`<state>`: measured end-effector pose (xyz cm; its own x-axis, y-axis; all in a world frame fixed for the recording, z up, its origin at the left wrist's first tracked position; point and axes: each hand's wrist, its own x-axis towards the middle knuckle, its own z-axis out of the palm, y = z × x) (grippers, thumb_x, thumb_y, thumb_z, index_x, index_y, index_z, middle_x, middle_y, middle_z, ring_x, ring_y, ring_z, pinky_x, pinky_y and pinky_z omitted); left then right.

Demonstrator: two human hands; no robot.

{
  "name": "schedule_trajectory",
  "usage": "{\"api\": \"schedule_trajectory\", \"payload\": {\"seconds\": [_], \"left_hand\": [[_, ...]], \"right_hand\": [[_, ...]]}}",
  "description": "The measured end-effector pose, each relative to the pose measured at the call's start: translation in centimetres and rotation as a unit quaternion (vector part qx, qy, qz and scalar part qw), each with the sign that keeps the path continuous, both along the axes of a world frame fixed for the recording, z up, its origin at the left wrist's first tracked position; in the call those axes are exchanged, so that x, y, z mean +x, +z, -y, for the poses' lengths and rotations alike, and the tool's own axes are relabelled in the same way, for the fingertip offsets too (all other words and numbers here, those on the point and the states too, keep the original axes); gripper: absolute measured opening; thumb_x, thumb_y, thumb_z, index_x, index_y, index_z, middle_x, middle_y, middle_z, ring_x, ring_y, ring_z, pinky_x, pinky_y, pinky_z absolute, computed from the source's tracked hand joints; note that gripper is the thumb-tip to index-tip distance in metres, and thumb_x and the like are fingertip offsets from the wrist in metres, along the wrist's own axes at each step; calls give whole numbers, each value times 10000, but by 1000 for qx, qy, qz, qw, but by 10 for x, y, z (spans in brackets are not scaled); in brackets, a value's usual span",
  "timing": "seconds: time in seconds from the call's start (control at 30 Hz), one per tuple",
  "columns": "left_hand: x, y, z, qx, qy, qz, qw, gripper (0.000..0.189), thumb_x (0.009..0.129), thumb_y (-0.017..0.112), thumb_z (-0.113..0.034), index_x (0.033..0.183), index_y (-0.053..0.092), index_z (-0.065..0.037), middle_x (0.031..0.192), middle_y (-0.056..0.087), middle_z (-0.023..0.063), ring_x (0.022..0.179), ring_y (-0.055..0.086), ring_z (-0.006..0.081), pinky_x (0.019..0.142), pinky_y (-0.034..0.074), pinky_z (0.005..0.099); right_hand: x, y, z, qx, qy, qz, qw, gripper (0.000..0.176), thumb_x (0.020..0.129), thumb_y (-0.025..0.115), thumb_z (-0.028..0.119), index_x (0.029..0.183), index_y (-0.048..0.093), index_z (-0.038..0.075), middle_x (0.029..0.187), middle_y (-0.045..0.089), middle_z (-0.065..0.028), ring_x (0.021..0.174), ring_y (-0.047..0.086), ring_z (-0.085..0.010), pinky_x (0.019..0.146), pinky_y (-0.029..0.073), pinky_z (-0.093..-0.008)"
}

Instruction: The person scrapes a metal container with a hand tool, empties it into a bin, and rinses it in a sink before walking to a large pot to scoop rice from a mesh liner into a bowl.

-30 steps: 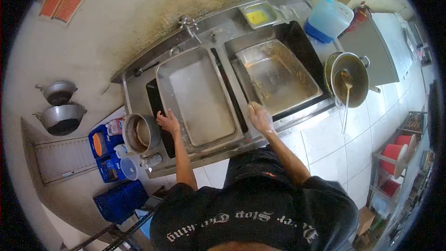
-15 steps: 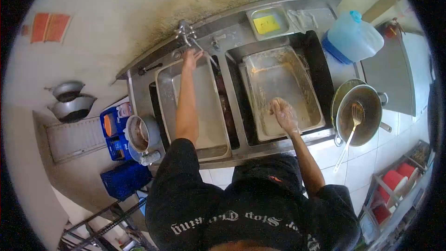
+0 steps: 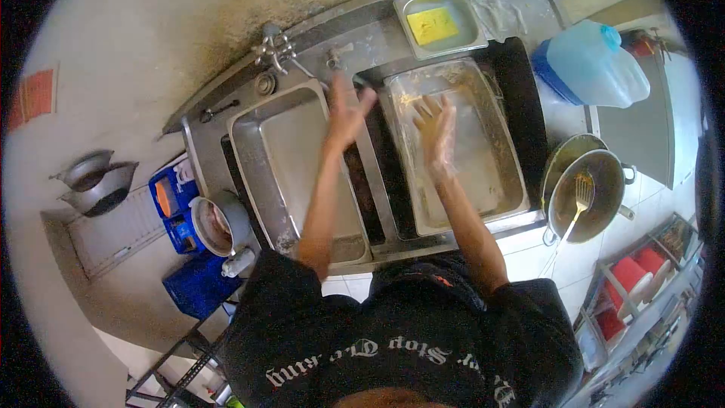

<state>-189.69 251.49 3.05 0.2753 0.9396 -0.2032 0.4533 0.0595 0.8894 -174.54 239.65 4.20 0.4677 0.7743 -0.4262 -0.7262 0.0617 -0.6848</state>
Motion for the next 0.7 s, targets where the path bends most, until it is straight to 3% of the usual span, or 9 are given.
{"api": "schedule_trajectory", "payload": {"seconds": [0.07, 0.1, 0.17, 0.27, 0.43, 0.5, 0.6, 0.67, 0.7], "left_hand": [[12, 39, 66, 102, -111, 185, 971, 934, 661, 671, -482, 1339, 199, -46, 1406, 148, 153, 1277, 190, 273, 1023, 184, 430], [10, 56, 85, 251, -149, 76, 953, 933, 621, 718, -430, 1324, 224, -67, 1395, 169, 163, 1259, 217, 328, 1008, 210, 446], [8, 65, 109, 322, -79, 88, 939, 792, 615, 744, -264, 1258, 320, -78, 1348, 254, 159, 1234, 255, 341, 984, 258, 445], [-4, 54, 114, 382, 44, 71, 921, 676, 615, 700, -100, 1198, 360, -69, 1280, 349, 176, 1183, 336, 321, 971, 275, 428], [-31, 78, 93, 364, -37, -38, 930, 594, 642, 654, -33, 1174, 390, -53, 1232, 362, 163, 1143, 363, 312, 881, 369, 408], [-40, 76, 98, 262, -26, 103, 959, 623, 661, 650, -33, 1205, 346, -68, 1260, 368, 151, 1155, 371, 291, 883, 368, 386], [-47, 65, 102, 254, 22, 99, 962, 647, 645, 672, -53, 1206, 348, -58, 1232, 373, 142, 1138, 382, 273, 845, 402, 358], [-48, 67, 100, 230, 91, 143, 958, 637, 623, 702, -43, 1175, 383, -35, 1174, 406, 132, 1115, 398, 243, 831, 426, 340], [-50, 64, 96, 230, 87, 140, 959, 637, 623, 702, -43, 1175, 383, -35, 1174, 406, 132, 1115, 398, 243, 831, 426, 340]], "right_hand": [[-19, 15, -23, 12, -20, -34, 999, 783, 839, 305, 591, 1350, 61, 50, 1361, 218, -203, 1250, 241, -332, 1019, 172, -457], [-28, 18, -33, 27, -45, -69, 996, 795, 841, 311, 585, 1352, 34, 43, 1370, 194, -206, 1270, 196, -328, 1031, 144, -447], [-46, 20, -43, 14, -40, -44, 998, 799, 845, 333, 568, 1354, 54, 18, 1384, 169, -198, 1290, 151, -301, 1046, 117, -407], [-62, 3, -57, -178, 45, 274, 944, 702, 880, 332, 487, 1338, 154, -14, 1405, 145, -155, 1291, 157, -273, 1052, 124, -323], [-80, 17, -71, -192, 12, 319, 928, 706, 864, 374, 461, 1301, 218, -70, 1354, 241, -227, 1262, 232, -320, 1035, 173, -346], [-83, 11, -81, -209, 27, 387, 898, 711, 857, 388, 454, 1290, 229, -86, 1333, 268, -253, 1248, 260, -342, 1029, 191, -353], [-97, 33, -90, -245, 15, 359, 900, 696, 851, 394, 436, 1266, 260, -107, 1297, 302, -284, 1223, 289, -374, 1015, 225, -368], [-113, 66, -85, -248, 42, 536, 806, 679, 858, 379, 425, 1261, 264, -109, 1306, 291, -276, 1222, 285, -377, 1010, 240, -379], [-119, 77, -87, -251, 40, 532, 808, 679, 858, 379, 425, 1261, 264, -109, 1306, 291, -276, 1222, 285, -377, 1010, 240, -379]]}}
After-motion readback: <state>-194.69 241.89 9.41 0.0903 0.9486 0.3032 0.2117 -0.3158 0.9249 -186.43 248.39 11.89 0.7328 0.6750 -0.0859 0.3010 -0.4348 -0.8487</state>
